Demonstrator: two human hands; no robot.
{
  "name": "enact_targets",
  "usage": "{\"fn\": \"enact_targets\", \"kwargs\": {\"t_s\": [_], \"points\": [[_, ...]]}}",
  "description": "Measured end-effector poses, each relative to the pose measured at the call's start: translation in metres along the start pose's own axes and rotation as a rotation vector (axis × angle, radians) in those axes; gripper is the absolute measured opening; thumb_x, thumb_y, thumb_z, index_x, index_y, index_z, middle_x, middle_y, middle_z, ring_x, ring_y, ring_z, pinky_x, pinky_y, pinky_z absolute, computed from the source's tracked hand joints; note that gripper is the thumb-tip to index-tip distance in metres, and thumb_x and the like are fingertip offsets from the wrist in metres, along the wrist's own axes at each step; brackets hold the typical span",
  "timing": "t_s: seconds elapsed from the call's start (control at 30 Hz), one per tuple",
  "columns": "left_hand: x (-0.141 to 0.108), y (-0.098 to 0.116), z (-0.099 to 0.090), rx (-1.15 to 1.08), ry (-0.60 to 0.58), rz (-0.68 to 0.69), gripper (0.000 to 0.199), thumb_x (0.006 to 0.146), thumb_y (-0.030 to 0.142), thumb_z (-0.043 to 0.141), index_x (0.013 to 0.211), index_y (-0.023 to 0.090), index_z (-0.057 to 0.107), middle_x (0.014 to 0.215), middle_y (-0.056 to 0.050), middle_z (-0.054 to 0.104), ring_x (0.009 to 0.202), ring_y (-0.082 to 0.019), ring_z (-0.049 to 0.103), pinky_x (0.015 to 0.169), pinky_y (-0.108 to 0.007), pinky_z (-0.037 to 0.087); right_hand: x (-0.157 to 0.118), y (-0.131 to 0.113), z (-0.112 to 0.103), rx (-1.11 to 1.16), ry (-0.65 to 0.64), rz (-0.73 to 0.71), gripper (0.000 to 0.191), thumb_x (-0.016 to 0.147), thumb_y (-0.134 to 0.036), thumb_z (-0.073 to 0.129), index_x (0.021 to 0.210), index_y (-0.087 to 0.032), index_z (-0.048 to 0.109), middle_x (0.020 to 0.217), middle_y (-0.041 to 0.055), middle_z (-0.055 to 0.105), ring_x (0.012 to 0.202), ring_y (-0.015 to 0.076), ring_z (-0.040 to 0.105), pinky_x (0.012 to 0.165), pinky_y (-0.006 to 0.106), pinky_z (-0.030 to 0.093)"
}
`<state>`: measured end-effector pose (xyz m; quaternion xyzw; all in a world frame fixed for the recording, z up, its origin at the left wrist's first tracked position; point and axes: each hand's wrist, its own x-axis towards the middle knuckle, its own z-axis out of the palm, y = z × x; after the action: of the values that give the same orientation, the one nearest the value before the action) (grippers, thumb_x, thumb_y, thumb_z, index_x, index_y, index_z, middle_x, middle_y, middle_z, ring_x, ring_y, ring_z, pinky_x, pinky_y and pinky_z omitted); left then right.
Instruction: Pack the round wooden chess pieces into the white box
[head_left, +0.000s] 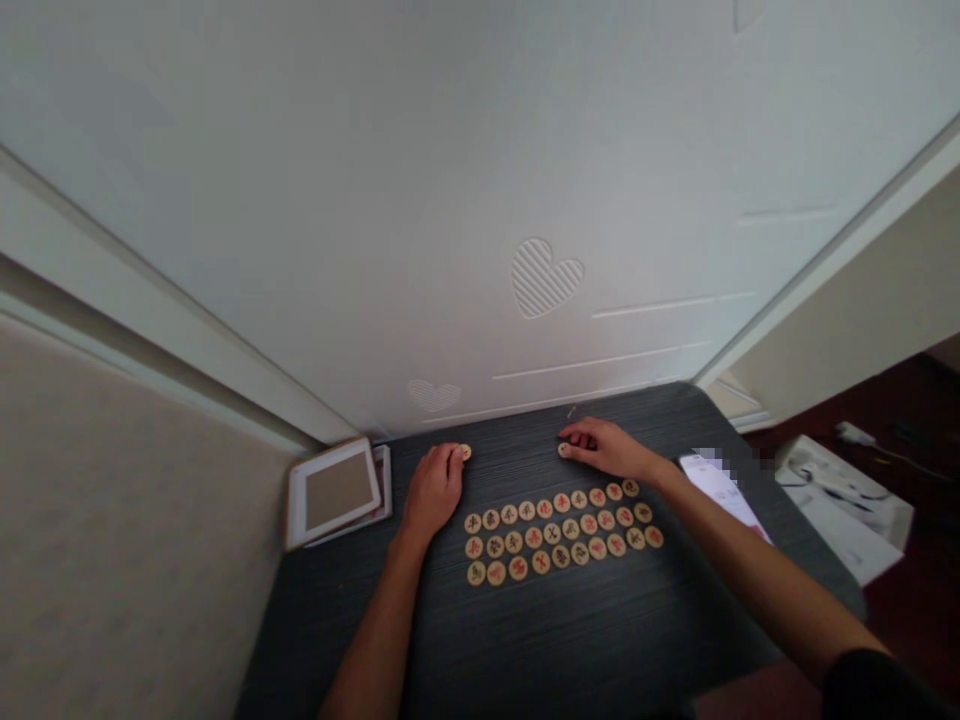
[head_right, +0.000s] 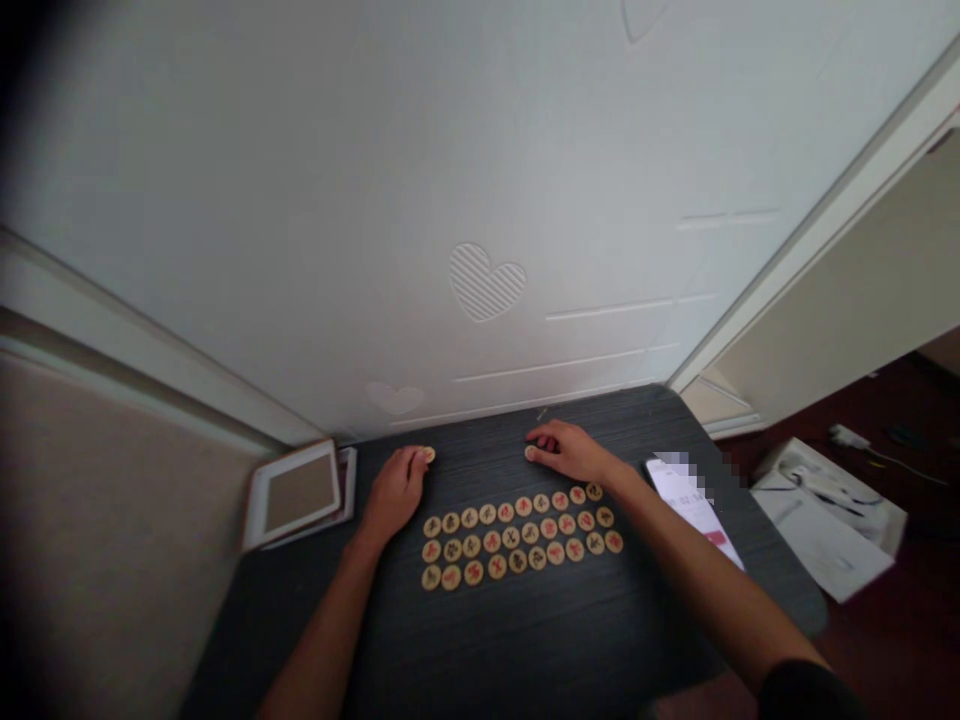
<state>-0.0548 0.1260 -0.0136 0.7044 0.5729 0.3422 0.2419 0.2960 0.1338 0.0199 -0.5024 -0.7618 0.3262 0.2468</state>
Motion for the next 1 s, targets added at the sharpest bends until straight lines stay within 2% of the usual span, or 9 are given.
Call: {"fn": "enact_targets", "kwargs": {"t_s": [0.17,0.3,0.43,0.6,0.77,0.87,1.0], "points": [[-0.001,0.008,-0.004,-0.190,-0.059,-0.086,0.036,0.100,0.047,0.045,0.102,0.019,0.068,0.088,-0.006,0.075,0.084,-0.022,0.070,0.083,-0.037,0.053,-0.023,-0.001,-0.014,0.084,0.107,0.090,0.035,0.098,-0.046,0.054,0.121,-0.024,0.068,0.106,0.0056,0.076,0.092,0.0202,0.072,0.084,0.035,0.058],[-0.007,0.024,-0.008,-0.341,-0.122,-0.129,0.043,0.098,0.052,0.048,0.111,0.017,0.068,0.097,-0.009,0.078,0.082,-0.020,0.073,0.079,-0.034,0.057,-0.064,0.007,-0.019,0.197,0.281,0.227,0.039,0.094,-0.050,0.058,0.120,-0.023,0.068,0.105,0.0062,0.076,0.088,0.0213,0.074,0.083,0.036,0.059],[-0.015,0.043,-0.007,-0.580,-0.200,-0.209,0.045,0.092,0.053,0.060,0.115,0.016,0.068,0.104,-0.011,0.078,0.083,-0.019,0.071,0.081,-0.034,0.057,-0.109,0.014,-0.018,0.203,0.458,0.354,0.042,0.093,-0.055,0.058,0.117,-0.022,0.070,0.101,0.0078,0.077,0.090,0.0238,0.074,0.079,0.035,0.059],[-0.016,0.055,-0.001,-0.585,-0.245,-0.238,0.042,0.089,0.053,0.064,0.110,0.016,0.069,0.100,-0.011,0.078,0.084,-0.018,0.070,0.083,-0.034,0.057,-0.137,0.017,-0.020,0.181,0.536,0.396,0.043,0.093,-0.056,0.059,0.115,-0.021,0.070,0.097,0.0078,0.076,0.087,0.0234,0.073,0.078,0.035,0.058],[-0.014,0.060,-0.005,-0.561,-0.263,-0.200,0.044,0.085,0.055,0.068,0.106,0.017,0.068,0.100,-0.010,0.077,0.092,-0.020,0.072,0.086,-0.035,0.057,-0.127,0.022,-0.023,0.123,0.535,0.350,0.039,0.094,-0.054,0.056,0.113,-0.023,0.070,0.095,0.0083,0.076,0.086,0.0256,0.073,0.078,0.039,0.058],[-0.017,0.062,-0.015,-0.528,-0.278,-0.172,0.042,0.082,0.054,0.071,0.103,0.018,0.067,0.104,-0.010,0.076,0.097,-0.021,0.072,0.091,-0.036,0.057,-0.104,0.018,-0.018,0.087,0.466,0.254,0.035,0.094,-0.050,0.058,0.113,-0.024,0.070,0.101,0.0087,0.075,0.088,0.0257,0.072,0.081,0.041,0.059],[-0.027,0.064,-0.025,-0.485,-0.255,-0.172,0.039,0.081,0.054,0.073,0.097,0.019,0.064,0.102,-0.007,0.077,0.096,-0.020,0.072,0.088,-0.035,0.057,-0.060,-0.001,-0.003,-0.046,0.315,0.041,0.028,0.091,-0.041,0.064,0.111,-0.024,0.070,0.106,0.0083,0.072,0.089,0.0234,0.070,0.082,0.039,0.058]]}}
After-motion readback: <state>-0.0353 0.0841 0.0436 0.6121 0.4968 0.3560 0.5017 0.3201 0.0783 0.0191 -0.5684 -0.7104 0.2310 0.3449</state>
